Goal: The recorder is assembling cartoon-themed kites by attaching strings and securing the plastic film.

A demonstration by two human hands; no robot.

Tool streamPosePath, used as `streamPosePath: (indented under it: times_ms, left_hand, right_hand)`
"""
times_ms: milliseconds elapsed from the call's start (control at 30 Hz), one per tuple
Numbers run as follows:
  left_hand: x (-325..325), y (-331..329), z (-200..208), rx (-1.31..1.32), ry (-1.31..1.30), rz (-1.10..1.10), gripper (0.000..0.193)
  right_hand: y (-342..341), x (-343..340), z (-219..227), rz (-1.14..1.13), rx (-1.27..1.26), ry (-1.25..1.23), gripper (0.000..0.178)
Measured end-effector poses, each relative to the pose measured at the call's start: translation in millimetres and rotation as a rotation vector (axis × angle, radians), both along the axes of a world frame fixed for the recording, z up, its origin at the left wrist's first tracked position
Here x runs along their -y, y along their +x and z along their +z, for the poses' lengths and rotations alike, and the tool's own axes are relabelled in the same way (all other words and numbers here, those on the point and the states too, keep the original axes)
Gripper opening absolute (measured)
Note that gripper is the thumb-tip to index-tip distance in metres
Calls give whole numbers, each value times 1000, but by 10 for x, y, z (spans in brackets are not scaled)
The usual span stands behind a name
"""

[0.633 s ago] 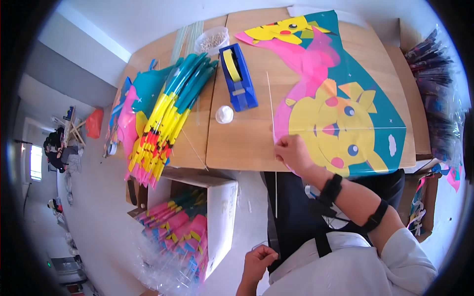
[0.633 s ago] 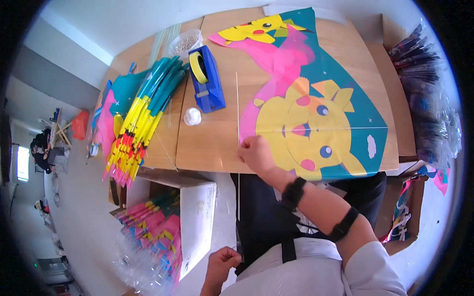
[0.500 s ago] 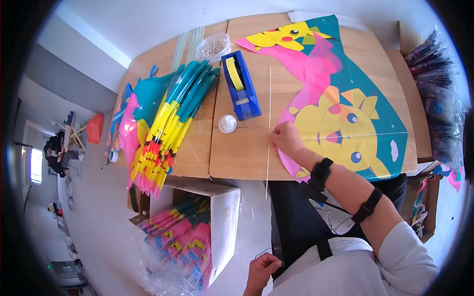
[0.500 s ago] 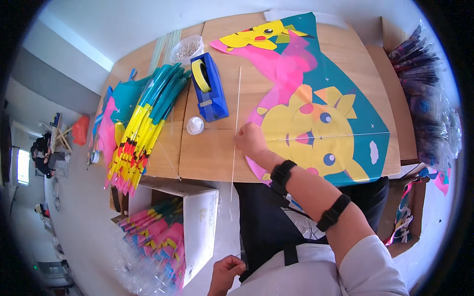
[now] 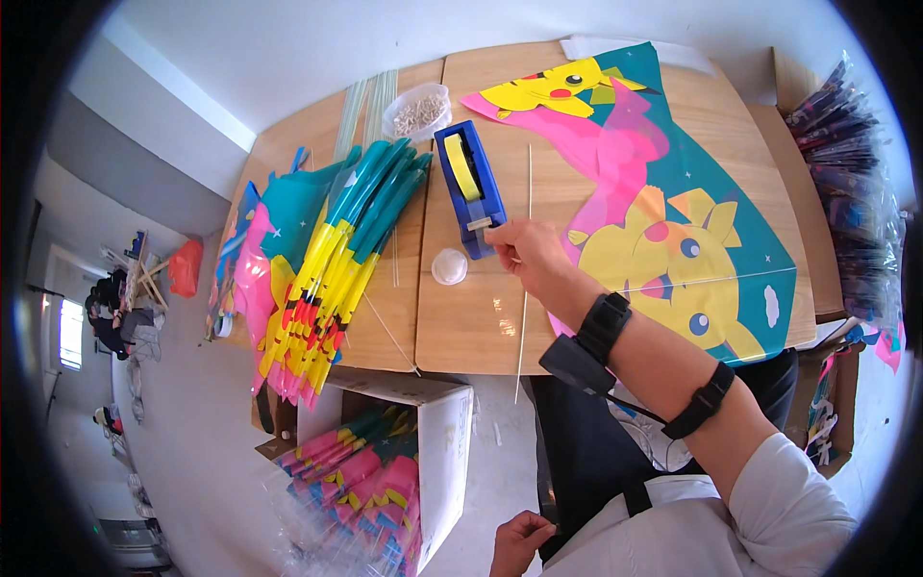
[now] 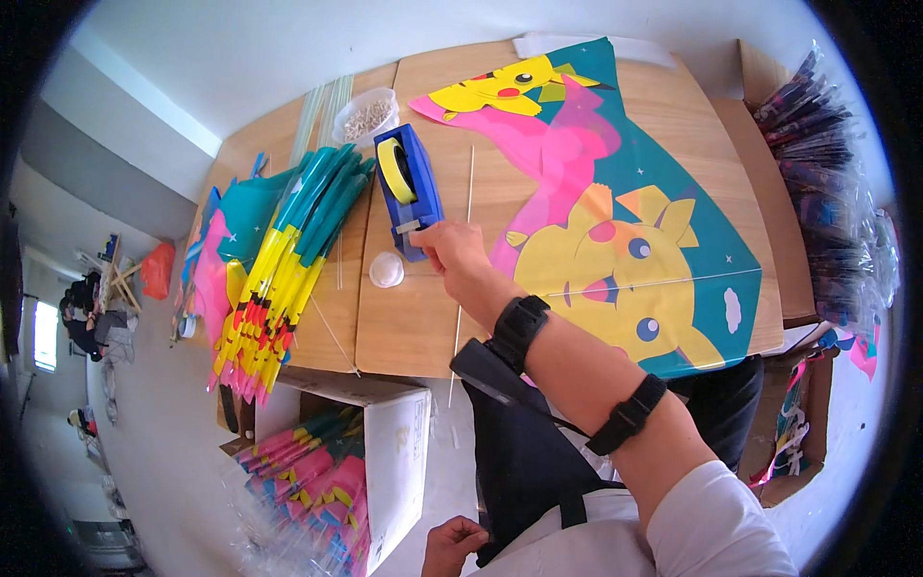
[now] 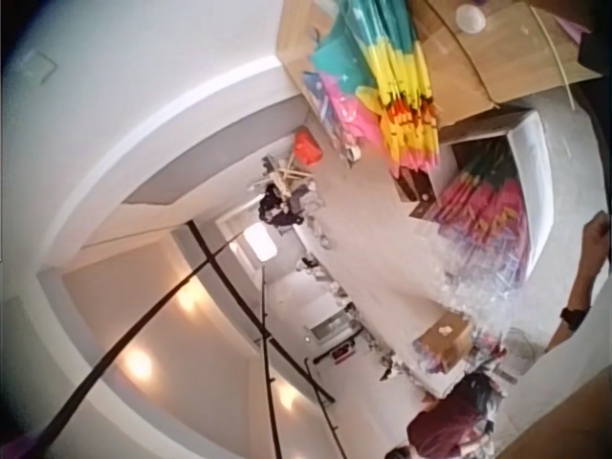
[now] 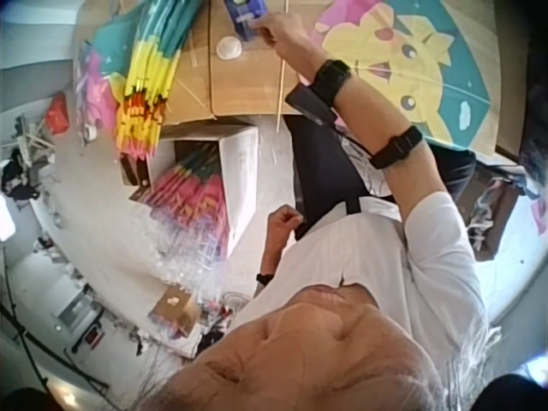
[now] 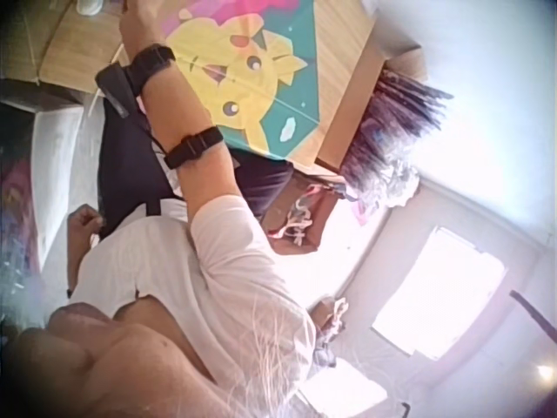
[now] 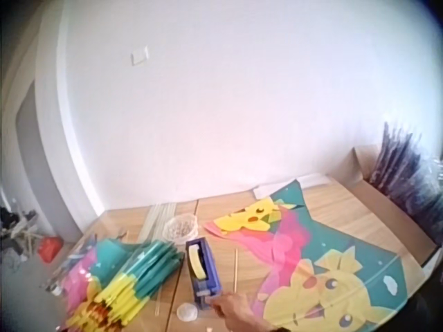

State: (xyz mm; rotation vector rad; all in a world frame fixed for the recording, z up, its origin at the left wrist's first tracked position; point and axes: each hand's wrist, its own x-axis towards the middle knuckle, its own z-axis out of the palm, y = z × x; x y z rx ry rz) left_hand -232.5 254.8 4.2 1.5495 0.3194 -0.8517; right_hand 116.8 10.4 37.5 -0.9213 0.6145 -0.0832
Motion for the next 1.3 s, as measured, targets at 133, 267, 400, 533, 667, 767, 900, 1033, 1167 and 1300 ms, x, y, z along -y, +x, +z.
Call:
streamPosePath:
  times_ms: [133, 267, 400, 533, 667, 767, 900, 1033, 1167, 1300]
  left_hand:
    - [-165, -89, -186, 37, 112, -52, 5]
    - [-294, -120, -308, 1, 152, -60, 4]
    - [-269, -66, -284, -17, 113, -46, 5]
    - [-289, -86, -347, 3, 139, -51, 5]
    - [-356, -105, -413, 23, 156, -50, 5]
    - [-393, -207, -594, 96, 212, -159, 6]
    - [-415, -90, -244, 108, 200, 5, 7]
    - [-460, 75, -85, 1, 129, 108, 9]
    - [-478, 349, 24, 80, 201, -30, 5]
    - [-305, 674, 49, 178, 131, -214, 8]
  right_hand:
    - [-153, -19, -39, 13, 72, 62, 11]
    - [-205, 131, -167, 234, -21, -94, 11]
    - [-223, 139, -67, 161, -75, -293, 13]
    - [-70, 43, 18, 79, -27, -178, 12]
    - [67, -61, -48, 89, -114, -177, 9]
    - [112, 10, -556, 122, -210, -387, 9]
    - [-237, -195, -252, 39, -158, -82, 10]
    - [-515, 327, -4, 94, 3, -121, 10]
    - [-1036, 1160, 53, -20, 104, -20, 15]
    - [-1902, 2138, 116, -157, 178, 175, 9]
